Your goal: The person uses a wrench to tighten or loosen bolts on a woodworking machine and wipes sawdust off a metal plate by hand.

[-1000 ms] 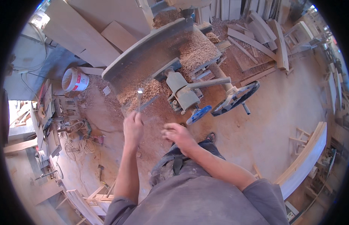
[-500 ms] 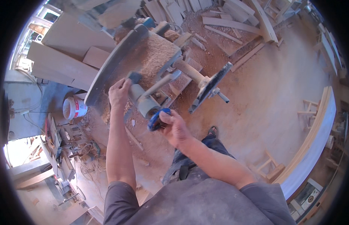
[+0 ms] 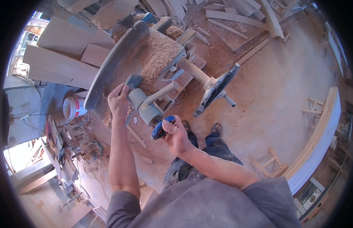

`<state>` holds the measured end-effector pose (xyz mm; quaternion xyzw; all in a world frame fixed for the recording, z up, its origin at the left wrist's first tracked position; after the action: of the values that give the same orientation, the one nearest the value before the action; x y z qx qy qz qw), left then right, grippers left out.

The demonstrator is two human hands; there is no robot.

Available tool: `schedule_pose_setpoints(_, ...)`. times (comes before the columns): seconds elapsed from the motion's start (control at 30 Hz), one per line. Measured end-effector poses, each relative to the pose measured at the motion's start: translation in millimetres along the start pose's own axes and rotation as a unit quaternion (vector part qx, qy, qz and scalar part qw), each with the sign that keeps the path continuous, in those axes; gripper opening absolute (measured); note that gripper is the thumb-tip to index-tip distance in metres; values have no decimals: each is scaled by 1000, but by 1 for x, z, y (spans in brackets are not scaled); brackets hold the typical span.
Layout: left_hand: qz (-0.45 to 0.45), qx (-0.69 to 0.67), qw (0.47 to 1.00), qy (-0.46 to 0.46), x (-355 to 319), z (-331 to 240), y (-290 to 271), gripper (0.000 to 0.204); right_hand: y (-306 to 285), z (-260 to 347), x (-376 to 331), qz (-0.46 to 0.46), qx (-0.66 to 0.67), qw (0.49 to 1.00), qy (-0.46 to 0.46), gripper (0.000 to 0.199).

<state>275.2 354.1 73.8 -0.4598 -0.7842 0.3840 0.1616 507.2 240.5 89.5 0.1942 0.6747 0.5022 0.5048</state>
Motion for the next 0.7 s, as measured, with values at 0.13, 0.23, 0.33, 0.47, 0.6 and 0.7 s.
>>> schedule_pose_setpoints(0.13, -31, -21, 999, -21, -9, 1, -6, 25, 2, 12, 5, 26, -52, 998, 22, 17)
schedule_pose_setpoints(0.23, -1, 8, 1000, 18, -1, -4, -11, 24, -7, 3, 5, 53, -61, 997, -18, 22)
schedule_pose_setpoints(0.33, -2, 12, 999, 30, 1, -7, -13, 21, -12, -15, 5, 35, -2, 999, -38, 29)
schedule_pose_setpoints(0.47, -7, -17, 999, 49, -7, 0, -16, 27, -5, -20, 1, 1, 73, 997, -13, 34)
schedule_pose_setpoints(0.6, -195, 141, 966, 100, -33, 43, -35, 47, -4, -3, -1, -6, -78, 996, -48, 43)
schedule_pose_setpoints(0.7, -234, 235, 943, -21, -37, 101, -38, 56, -29, 4, -2, -51, -118, 991, -28, 38)
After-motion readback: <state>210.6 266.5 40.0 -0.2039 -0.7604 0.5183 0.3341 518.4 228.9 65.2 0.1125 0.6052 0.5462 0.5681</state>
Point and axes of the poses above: each hand's wrist, its own x-axis towards the middle knuckle, its own y-axis out of the palm, z = x × y, the point moved 1 cm from there along x, towards the middle knuckle, and after that the axes turned 14 degrees about x, right-handed, at the moved point
